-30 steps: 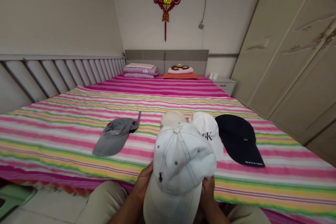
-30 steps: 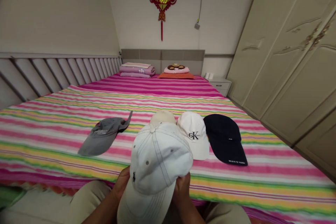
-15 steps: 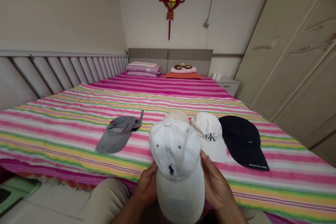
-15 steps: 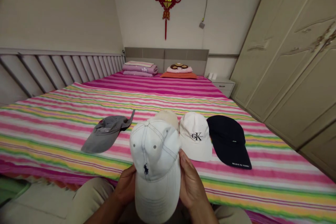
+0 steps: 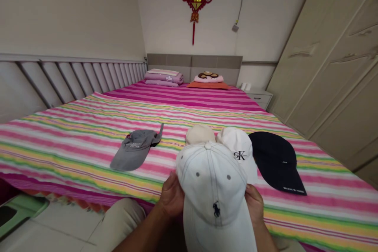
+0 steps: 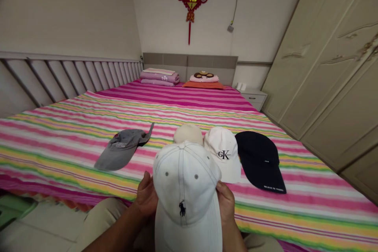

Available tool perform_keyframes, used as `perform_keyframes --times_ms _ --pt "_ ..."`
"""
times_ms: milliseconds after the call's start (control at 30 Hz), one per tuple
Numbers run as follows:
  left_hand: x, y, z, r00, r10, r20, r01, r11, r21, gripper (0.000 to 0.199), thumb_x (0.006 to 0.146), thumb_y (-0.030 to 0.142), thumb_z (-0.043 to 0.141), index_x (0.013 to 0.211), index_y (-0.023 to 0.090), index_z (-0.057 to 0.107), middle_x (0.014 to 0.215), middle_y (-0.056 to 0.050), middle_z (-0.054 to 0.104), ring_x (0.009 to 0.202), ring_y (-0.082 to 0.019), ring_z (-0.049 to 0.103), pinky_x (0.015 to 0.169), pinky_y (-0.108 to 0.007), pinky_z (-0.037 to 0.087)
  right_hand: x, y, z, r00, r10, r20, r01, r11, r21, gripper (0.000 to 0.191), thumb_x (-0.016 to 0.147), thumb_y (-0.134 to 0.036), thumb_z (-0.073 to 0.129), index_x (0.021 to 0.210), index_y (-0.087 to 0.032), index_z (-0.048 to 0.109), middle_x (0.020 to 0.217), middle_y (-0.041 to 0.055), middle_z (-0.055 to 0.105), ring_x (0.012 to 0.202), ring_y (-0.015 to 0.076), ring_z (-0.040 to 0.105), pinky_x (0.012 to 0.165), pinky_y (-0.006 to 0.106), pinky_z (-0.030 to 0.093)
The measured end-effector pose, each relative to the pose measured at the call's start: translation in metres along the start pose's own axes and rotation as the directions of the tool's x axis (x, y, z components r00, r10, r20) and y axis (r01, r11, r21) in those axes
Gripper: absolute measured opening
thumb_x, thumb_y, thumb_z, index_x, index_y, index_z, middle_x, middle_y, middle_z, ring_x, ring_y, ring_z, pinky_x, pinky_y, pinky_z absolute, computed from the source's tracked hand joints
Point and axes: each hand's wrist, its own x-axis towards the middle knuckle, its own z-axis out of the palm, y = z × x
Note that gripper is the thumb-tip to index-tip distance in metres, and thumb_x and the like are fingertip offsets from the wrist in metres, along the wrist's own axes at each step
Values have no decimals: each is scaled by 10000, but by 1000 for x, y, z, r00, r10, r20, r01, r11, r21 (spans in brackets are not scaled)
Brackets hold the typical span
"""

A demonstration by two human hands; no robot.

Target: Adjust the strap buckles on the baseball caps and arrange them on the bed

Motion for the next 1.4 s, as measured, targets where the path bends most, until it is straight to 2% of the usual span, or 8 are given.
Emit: perform_keyframes --times_ms 233,433,667,800,933,1200,1300,1400 --pt "9 -14 6 975 -205 -86 202 979 -41 387 769 417 483 934 127 680 978 -95 671 1156 -264 446 1038 -392 201 2 3 -2 995 -60 -85 69 992 104 83 482 -278 688 547 -227 680 669 11 715 924 295 614 934 428 391" --pt "18 -17 14 891 -339 -302 318 941 -119 488 808 449 391 974 71 652 971 -139 665 1114 -283 482 996 -427 267 2 1 3 999 -21 -39 25 996 84 226 537 -400 677 665 -217 712 671 41 715 1036 290 553 978 437 330" --pt "17 -13 26 828 -329 -455 327 941 -86 495 795 446 421 1080 81 595 978 -130 665 1047 -272 535 959 -400 321 -1 0 6 999 -29 -37 33 995 93 350 527 -538 658 694 -233 703 771 47 719 1084 281 518 1001 436 281" --pt "17 -9 29 816 -289 -500 307 950 -48 469 794 416 425 1049 70 615 929 -137 678 1016 -276 554 944 -400 335 -8 -1 3 995 96 28 -97 994 44 369 452 -506 716 693 -227 698 747 72 718 949 315 597 955 481 321" --pt "16 -6 25 861 -269 -432 287 958 -26 429 794 402 424 1006 102 644 914 -109 687 1034 -271 544 956 -402 323 -12 -8 3 983 176 54 -178 984 26 291 375 -392 778 600 -231 688 630 35 710 734 303 659 899 482 385" --pt "27 -4 35 957 80 -280 -57 994 89 451 794 492 397 920 167 684 903 -62 694 1092 -237 505 995 -366 277 -20 25 -26 978 207 19 -208 976 63 441 480 -526 730 776 -200 701 797 107 712 932 322 604 883 498 385" --pt "28 -6 41 912 289 -292 -223 945 238 441 819 458 348 937 192 679 857 -41 699 1049 -214 538 962 -339 320 -25 36 -42 985 162 -54 -157 983 90 295 480 -354 777 723 -204 704 782 87 714 840 297 641 889 473 399" --pt "20 -5 41 842 385 -378 -132 827 547 528 831 367 211 899 146 686 833 -65 691 975 -211 567 859 -315 415 -28 27 -49 987 119 -109 -114 992 50 199 475 -246 768 655 -195 701 719 77 715 711 283 665 868 469 425"
